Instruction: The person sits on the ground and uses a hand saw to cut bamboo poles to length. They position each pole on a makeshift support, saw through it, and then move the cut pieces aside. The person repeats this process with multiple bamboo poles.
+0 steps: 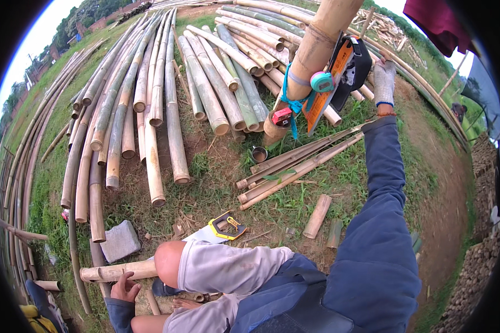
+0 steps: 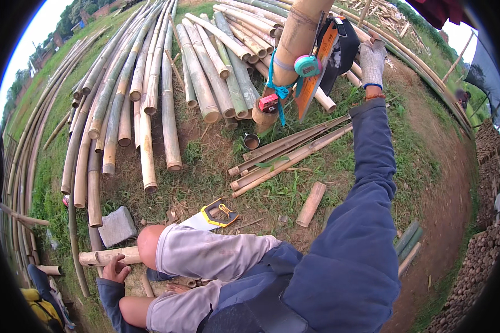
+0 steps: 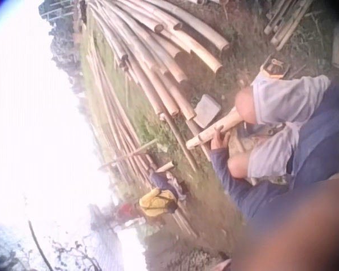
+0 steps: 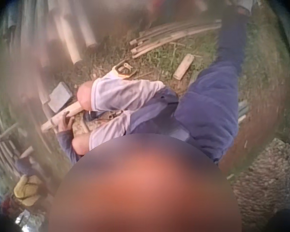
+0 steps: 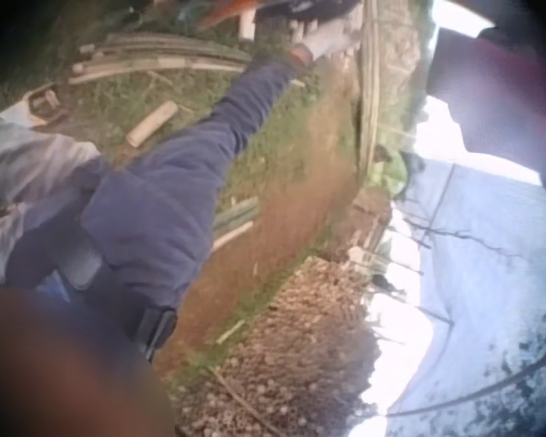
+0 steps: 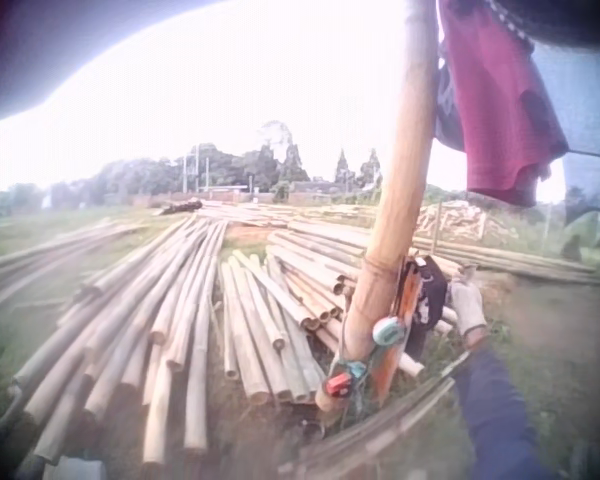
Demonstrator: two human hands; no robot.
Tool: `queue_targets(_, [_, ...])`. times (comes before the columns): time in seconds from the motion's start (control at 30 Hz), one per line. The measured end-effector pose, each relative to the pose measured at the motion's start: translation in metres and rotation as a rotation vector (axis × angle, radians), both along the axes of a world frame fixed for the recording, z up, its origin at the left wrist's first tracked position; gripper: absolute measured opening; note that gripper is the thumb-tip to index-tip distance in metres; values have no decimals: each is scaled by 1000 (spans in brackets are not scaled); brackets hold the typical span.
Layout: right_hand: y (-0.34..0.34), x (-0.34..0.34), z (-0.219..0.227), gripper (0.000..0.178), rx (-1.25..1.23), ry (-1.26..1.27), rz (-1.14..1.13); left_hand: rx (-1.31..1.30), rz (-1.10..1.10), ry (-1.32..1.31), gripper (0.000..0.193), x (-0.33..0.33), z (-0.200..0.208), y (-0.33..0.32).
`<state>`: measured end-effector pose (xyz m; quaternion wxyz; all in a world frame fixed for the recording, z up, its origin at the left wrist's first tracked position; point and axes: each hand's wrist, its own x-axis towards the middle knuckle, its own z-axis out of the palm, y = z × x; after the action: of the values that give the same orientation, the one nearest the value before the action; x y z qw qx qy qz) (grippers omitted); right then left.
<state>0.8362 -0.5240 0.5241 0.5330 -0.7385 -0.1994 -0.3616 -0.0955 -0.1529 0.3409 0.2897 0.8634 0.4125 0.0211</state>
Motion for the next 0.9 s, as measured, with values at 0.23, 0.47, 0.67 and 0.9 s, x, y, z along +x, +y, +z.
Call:
queue_targets(0.23, [34,-13,16,72,-343,-237,-260,9,21,35,51,-2,11,-9])
queue_targets(0.47, [57,32,55,69,-593,-186,-150,-62,85,40,52,-15,16,-19])
queue_targets(0.67, [55,7,45,73,-613,-206,-250,-65,80,45,52,-23,19,-27])
queue_targets(0.9, [83,-116,25,58,-516,-709,-434,-55,120,22,52,-34,24,-38])
